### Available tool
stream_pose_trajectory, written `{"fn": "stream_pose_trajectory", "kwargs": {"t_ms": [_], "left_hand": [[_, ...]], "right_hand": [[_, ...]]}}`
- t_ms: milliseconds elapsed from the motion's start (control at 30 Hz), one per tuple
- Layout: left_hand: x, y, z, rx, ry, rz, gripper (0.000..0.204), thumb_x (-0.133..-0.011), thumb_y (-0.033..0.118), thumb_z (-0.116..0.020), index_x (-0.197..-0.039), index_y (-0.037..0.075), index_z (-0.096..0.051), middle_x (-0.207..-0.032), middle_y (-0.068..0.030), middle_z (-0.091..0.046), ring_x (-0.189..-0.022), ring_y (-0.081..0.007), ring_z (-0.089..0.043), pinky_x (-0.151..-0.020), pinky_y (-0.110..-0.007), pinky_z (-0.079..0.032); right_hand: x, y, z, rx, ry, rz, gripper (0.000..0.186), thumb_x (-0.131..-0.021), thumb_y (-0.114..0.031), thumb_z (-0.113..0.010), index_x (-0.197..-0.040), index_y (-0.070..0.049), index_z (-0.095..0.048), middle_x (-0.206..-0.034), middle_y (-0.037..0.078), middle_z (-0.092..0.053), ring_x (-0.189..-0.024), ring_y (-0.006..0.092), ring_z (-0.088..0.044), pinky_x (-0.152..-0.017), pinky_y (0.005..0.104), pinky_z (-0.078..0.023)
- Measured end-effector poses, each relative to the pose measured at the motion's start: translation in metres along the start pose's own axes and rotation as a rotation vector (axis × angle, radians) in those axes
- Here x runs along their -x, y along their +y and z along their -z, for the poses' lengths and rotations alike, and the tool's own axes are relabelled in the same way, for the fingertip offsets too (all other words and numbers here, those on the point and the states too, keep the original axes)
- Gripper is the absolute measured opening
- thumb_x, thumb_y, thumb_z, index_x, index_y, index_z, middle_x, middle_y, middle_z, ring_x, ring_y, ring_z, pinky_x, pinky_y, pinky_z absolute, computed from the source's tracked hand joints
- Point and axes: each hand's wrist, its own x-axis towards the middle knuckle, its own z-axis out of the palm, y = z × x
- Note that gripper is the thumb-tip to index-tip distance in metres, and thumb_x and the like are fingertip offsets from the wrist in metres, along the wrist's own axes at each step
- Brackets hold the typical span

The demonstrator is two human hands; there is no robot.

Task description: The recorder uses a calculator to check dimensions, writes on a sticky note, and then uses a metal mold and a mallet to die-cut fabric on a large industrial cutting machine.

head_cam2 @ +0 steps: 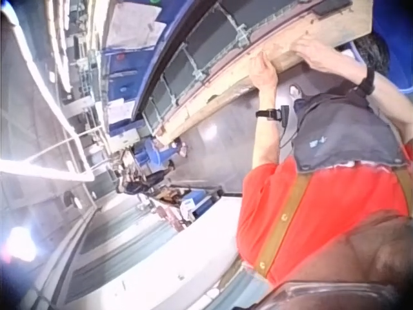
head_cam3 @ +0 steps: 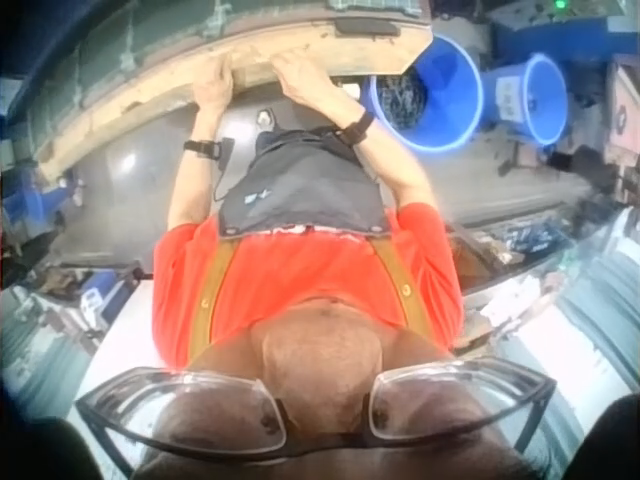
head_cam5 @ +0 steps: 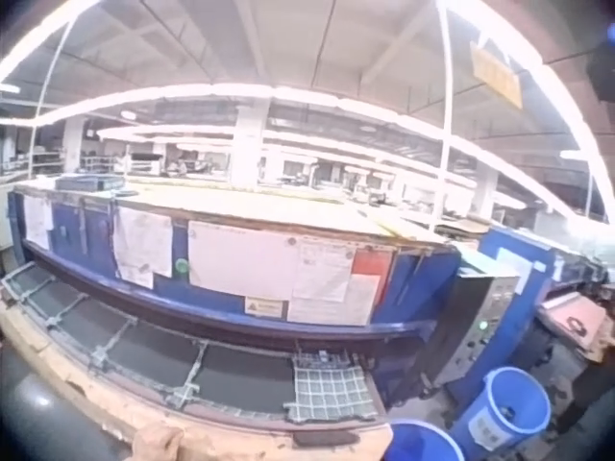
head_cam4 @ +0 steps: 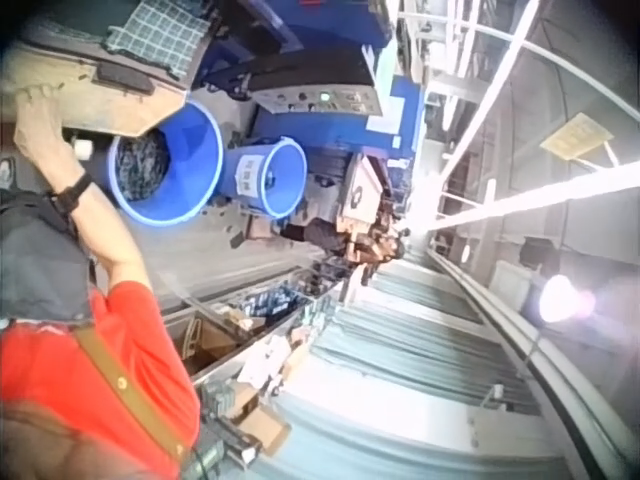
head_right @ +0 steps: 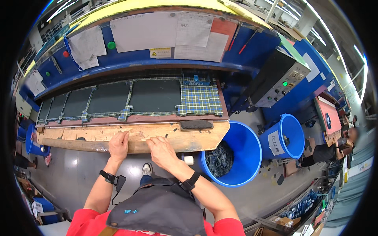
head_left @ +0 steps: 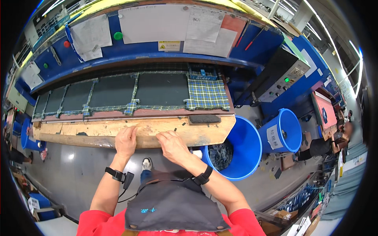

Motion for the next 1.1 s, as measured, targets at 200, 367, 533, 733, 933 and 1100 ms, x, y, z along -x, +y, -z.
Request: {"fn": "stream_pose_trajectory", "kwargs": {"t_ms": [200, 367, 533, 733, 933, 1100], "left_hand": [[-0.028, -0.059, 0.066, 0.386, -0.123, 0.327, 0.023, -0.101, 0.019, -0.065, -0.098, -0.002, -0.073, -0.081, -0.0085, -0.072, -0.079, -0.0145, -0.068, -0.069, -0.033, -0.052], [-0.085, -0.207, 0.158, 0.446, 0.267, 0.356, 0.036, -0.107, 0.023, -0.055, -0.126, -0.005, -0.067, -0.111, -0.0145, -0.075, -0.106, -0.0186, -0.07, -0.096, -0.033, -0.054], [-0.149, -0.306, 0.254, 0.014, 0.381, 0.387, 0.058, -0.108, 0.035, -0.051, -0.15, -0.004, -0.042, -0.148, -0.0272, -0.051, -0.14, -0.0366, -0.049, -0.114, -0.037, -0.039], [-0.241, -0.381, 0.268, -0.108, 0.552, 0.283, 0.066, -0.108, 0.044, -0.046, -0.152, -0.004, -0.037, -0.16, -0.0294, -0.033, -0.151, -0.039, -0.028, -0.123, -0.041, -0.024], [-0.229, -0.526, 0.338, -0.089, 0.615, 0.314, 0.07, -0.107, 0.047, -0.048, -0.153, -0.005, -0.038, -0.158, -0.0242, -0.04, -0.147, -0.032, -0.039, -0.121, -0.037, -0.029], [-0.256, -0.488, 0.282, -0.005, 0.648, 0.383, 0.07, -0.107, 0.046, -0.048, -0.152, -0.006, -0.038, -0.154, -0.0228, -0.047, -0.144, -0.0317, -0.045, -0.118, -0.036, -0.033]], "right_hand": [[-0.011, 0.001, -0.015, 0.17, -0.012, -0.03, 0.013, -0.089, -0.01, -0.063, -0.098, -0.002, -0.069, -0.098, 0.017, -0.07, -0.095, 0.0351, -0.067, -0.087, 0.0454, -0.053], [-0.05, -0.028, 0.01, 0.404, -0.245, -0.095, 0.023, -0.09, -0.022, -0.064, -0.078, -0.002, -0.069, -0.073, 0.019, -0.069, -0.074, 0.0379, -0.07, -0.071, 0.0467, -0.056], [-0.13, -0.067, 0.016, 0.545, -0.166, 0.078, 0.031, -0.089, -0.016, -0.062, -0.113, 0.003, -0.064, -0.103, 0.023, -0.069, -0.101, 0.0359, -0.067, -0.086, 0.0476, -0.052], [-0.24, -0.101, 0.028, 0.771, 0.304, 0.266, 0.055, -0.09, -0.008, -0.058, -0.141, 0.009, -0.046, -0.144, 0.027, -0.051, -0.135, 0.0396, -0.049, -0.104, 0.0542, -0.044], [-0.318, -0.093, 0.007, 0.831, 0.438, 0.383, 0.049, -0.095, -0.016, -0.049, -0.138, 0.008, -0.051, -0.147, 0.028, -0.049, -0.139, 0.0391, -0.047, -0.111, 0.0539, -0.039], [-0.313, -0.071, 0.016, 0.991, 0.446, 0.262, 0.052, -0.098, -0.02, -0.046, -0.142, 0.008, -0.05, -0.153, 0.026, -0.046, -0.143, 0.0368, -0.044, -0.114, 0.0518, -0.036]]}}
